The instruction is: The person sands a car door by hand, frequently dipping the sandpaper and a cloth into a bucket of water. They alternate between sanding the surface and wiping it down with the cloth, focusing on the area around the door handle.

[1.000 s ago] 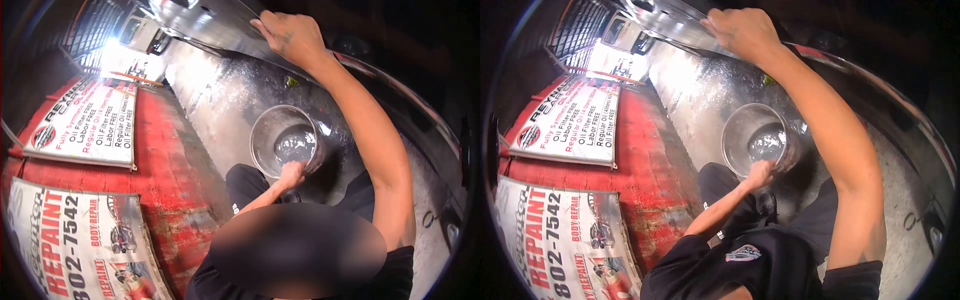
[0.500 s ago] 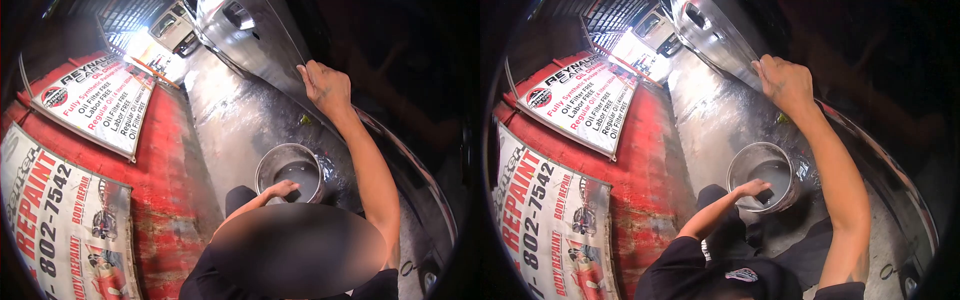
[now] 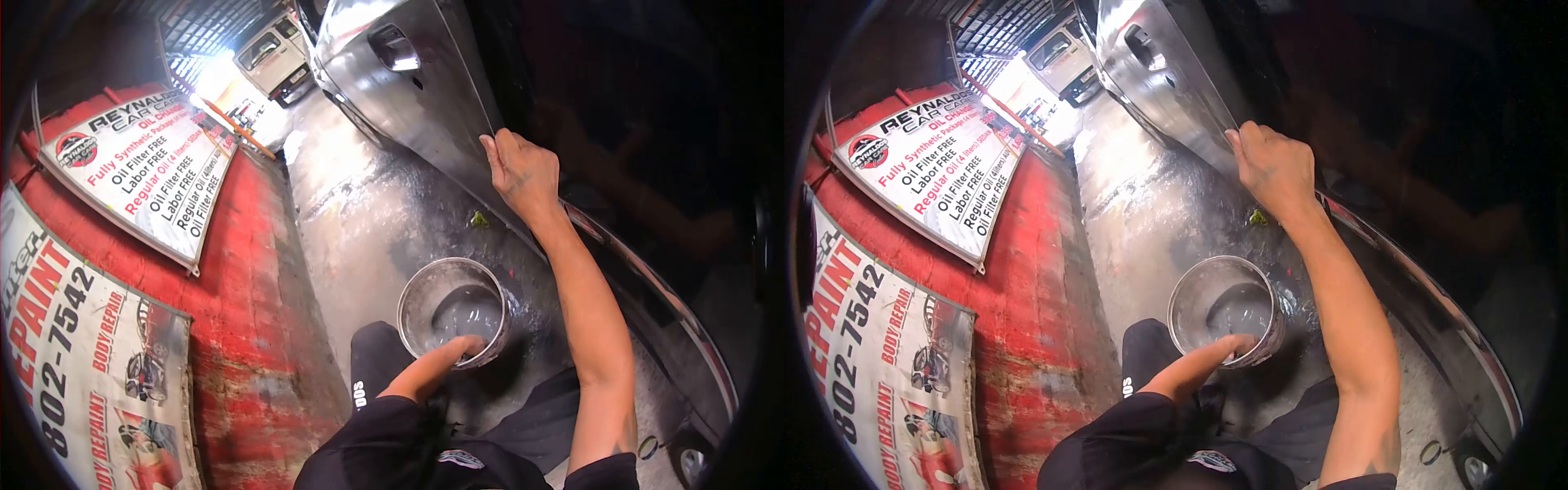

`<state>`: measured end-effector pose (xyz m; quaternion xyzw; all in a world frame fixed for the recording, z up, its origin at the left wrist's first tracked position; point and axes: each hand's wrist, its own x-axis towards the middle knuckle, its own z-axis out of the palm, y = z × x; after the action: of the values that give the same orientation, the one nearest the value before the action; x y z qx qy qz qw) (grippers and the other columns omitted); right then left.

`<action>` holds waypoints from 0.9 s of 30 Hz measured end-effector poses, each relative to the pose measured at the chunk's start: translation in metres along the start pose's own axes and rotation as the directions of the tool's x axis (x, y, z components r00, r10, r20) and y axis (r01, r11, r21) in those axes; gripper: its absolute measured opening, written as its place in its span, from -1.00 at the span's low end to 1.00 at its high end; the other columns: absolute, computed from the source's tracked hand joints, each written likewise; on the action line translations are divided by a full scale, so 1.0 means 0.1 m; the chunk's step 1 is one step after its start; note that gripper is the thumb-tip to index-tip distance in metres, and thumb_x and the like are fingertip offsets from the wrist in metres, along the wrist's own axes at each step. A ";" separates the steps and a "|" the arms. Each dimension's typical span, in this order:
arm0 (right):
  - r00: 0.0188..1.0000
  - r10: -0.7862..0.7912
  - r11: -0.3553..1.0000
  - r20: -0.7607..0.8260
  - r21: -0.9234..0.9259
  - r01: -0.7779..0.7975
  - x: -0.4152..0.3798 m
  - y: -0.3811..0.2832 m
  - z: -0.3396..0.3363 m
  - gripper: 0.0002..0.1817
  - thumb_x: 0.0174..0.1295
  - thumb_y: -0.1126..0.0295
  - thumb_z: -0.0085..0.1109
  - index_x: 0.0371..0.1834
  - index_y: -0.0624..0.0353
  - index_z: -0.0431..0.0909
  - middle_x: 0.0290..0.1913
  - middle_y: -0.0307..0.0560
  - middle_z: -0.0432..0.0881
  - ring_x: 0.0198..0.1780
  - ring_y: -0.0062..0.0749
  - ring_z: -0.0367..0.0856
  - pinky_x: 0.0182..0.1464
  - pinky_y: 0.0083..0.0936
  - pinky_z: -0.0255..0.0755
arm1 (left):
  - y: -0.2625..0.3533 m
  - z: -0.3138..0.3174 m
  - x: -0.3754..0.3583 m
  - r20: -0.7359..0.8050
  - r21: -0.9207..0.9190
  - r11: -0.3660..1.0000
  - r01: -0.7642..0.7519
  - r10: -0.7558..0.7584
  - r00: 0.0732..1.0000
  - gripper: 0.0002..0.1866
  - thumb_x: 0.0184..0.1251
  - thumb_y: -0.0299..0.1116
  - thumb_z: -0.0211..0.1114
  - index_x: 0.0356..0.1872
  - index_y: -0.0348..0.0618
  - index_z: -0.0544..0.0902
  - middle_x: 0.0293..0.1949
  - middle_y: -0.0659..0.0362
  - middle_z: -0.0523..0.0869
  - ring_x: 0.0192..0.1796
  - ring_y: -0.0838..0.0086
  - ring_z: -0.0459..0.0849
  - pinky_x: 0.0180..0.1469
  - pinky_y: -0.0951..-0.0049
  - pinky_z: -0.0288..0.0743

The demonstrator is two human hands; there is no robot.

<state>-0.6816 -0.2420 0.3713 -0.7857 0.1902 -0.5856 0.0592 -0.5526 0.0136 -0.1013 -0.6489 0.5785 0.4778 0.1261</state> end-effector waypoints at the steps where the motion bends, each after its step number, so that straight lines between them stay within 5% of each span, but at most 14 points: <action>1: 1.000 -0.003 1.000 -0.007 0.003 0.003 0.00 -0.01 0.00 -0.66 0.48 0.20 0.24 -0.44 0.11 0.47 -0.50 -0.08 0.65 -0.52 -0.05 0.68 -0.49 -0.18 0.54 | 0.24 -0.15 -0.24 -0.020 -0.056 0.998 -0.022 0.021 1.000 -0.46 0.33 -0.21 0.18 0.29 -0.18 0.69 0.20 -0.17 0.76 0.14 -0.03 0.80 0.09 -0.01 0.73; 2: 1.000 -0.011 1.000 -0.008 0.003 0.011 -0.01 -0.01 0.00 -0.66 0.48 0.20 0.24 -0.44 0.11 0.47 -0.50 -0.08 0.65 -0.52 -0.05 0.68 -0.49 -0.18 0.54 | 0.60 -0.37 -0.55 0.098 -0.363 0.903 0.230 -0.209 0.973 -0.51 0.35 -0.25 0.30 0.32 0.03 0.68 0.07 0.03 0.83 0.03 0.14 0.83 -0.22 0.06 0.78; 5: 1.000 -0.014 1.000 -0.010 0.014 0.014 0.01 -0.02 0.00 -0.65 0.48 0.20 0.24 -0.43 0.12 0.46 -0.51 -0.06 0.63 -0.52 -0.03 0.67 -0.49 -0.16 0.52 | 0.66 -0.47 -0.73 -0.037 -0.431 0.887 0.168 -0.204 0.978 -0.50 0.41 -0.25 0.24 0.37 0.03 0.62 0.02 0.04 0.82 0.00 0.09 0.83 -0.29 0.00 0.78; 7: 1.000 0.003 1.000 -0.014 0.006 -0.003 0.01 -0.03 0.00 -0.65 0.49 0.19 0.24 -0.44 0.11 0.45 -0.52 -0.05 0.61 -0.52 -0.03 0.66 -0.48 -0.15 0.51 | 0.54 -0.41 -0.79 -0.152 -0.449 0.885 0.123 -0.212 0.965 -0.49 0.42 -0.29 0.16 0.39 0.03 0.59 0.09 -0.05 0.80 0.07 0.03 0.81 -0.09 -0.01 0.76; 9: 1.000 0.001 1.000 -0.026 0.008 -0.001 0.02 -0.03 0.01 -0.65 0.49 0.19 0.24 -0.44 0.11 0.45 -0.52 -0.05 0.61 -0.51 -0.03 0.66 -0.48 -0.15 0.50 | 0.28 -0.30 -0.69 -0.450 -0.185 0.976 -0.117 0.022 0.893 -0.41 0.21 -0.47 0.07 0.32 -0.18 0.62 0.13 -0.30 0.74 0.16 -0.13 0.76 0.16 -0.01 0.66; 10: 0.999 0.005 1.000 -0.035 0.004 -0.005 0.01 -0.03 0.01 -0.64 0.49 0.18 0.24 -0.44 0.11 0.45 -0.52 -0.04 0.60 -0.51 -0.02 0.66 -0.48 -0.15 0.49 | 0.26 -0.26 -0.72 -0.434 -0.247 0.965 -0.088 -0.028 0.901 -0.51 0.35 -0.31 0.19 0.31 -0.05 0.64 0.14 -0.20 0.76 0.22 -0.07 0.71 0.30 0.11 0.53; 13: 0.998 0.013 0.999 -0.057 0.044 -0.011 0.00 -0.03 0.03 -0.64 0.50 0.18 0.24 -0.43 0.11 0.44 -0.52 -0.03 0.59 -0.50 -0.01 0.65 -0.47 -0.14 0.47 | 0.27 -0.07 -0.75 -0.318 -0.176 0.984 0.040 -0.095 0.943 -0.54 0.33 -0.29 0.23 0.25 -0.09 0.69 0.12 -0.16 0.79 0.21 -0.04 0.73 0.22 0.08 0.57; 14: 0.998 0.013 0.999 -0.058 0.048 -0.010 0.00 -0.03 0.04 -0.64 0.50 0.18 0.24 -0.43 0.11 0.44 -0.52 -0.03 0.59 -0.50 -0.01 0.65 -0.47 -0.14 0.47 | 0.31 -0.01 -0.75 -0.262 -0.104 0.994 0.034 -0.060 0.963 -0.60 0.28 -0.34 0.16 0.07 -0.24 0.76 0.02 -0.23 0.80 0.14 -0.15 0.74 0.14 0.01 0.58; 17: 0.996 0.006 0.996 -0.085 0.086 0.002 -0.01 -0.03 0.07 -0.59 0.52 0.20 0.23 -0.46 0.16 0.36 -0.53 0.05 0.51 -0.50 0.10 0.58 -0.48 -0.13 0.39 | 0.36 -0.05 -0.63 -0.175 -0.162 0.987 0.011 -0.040 0.984 -0.57 0.30 -0.28 0.26 0.18 -0.13 0.73 0.10 -0.15 0.80 0.18 -0.03 0.75 0.18 0.08 0.57; 21: 0.998 0.029 0.999 -0.051 0.048 -0.026 -0.02 -0.02 0.08 -0.62 0.50 0.18 0.23 -0.45 0.12 0.43 -0.53 -0.01 0.57 -0.50 0.01 0.63 -0.48 -0.14 0.45 | 0.42 -0.08 -0.69 -0.457 -0.323 0.946 -0.013 -0.144 0.878 -0.52 0.30 -0.36 0.11 0.23 -0.22 0.68 0.11 -0.28 0.76 0.22 -0.15 0.71 0.25 -0.01 0.56; 27: 0.998 0.002 0.999 -0.060 0.042 0.000 0.01 -0.04 0.07 -0.61 0.52 0.20 0.22 -0.46 0.14 0.41 -0.54 0.03 0.53 -0.51 0.06 0.59 -0.48 -0.14 0.41 | 0.35 -0.04 -0.59 -0.455 -0.265 0.963 -0.037 -0.091 0.886 -0.48 0.24 -0.43 0.09 0.26 -0.24 0.62 0.14 -0.30 0.73 0.25 -0.16 0.69 0.29 0.01 0.54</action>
<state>-0.6735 -0.2399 0.3709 -0.7663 0.1800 -0.6128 0.0701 -0.5733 0.0371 -0.0406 -0.7630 0.5131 0.3809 -0.0972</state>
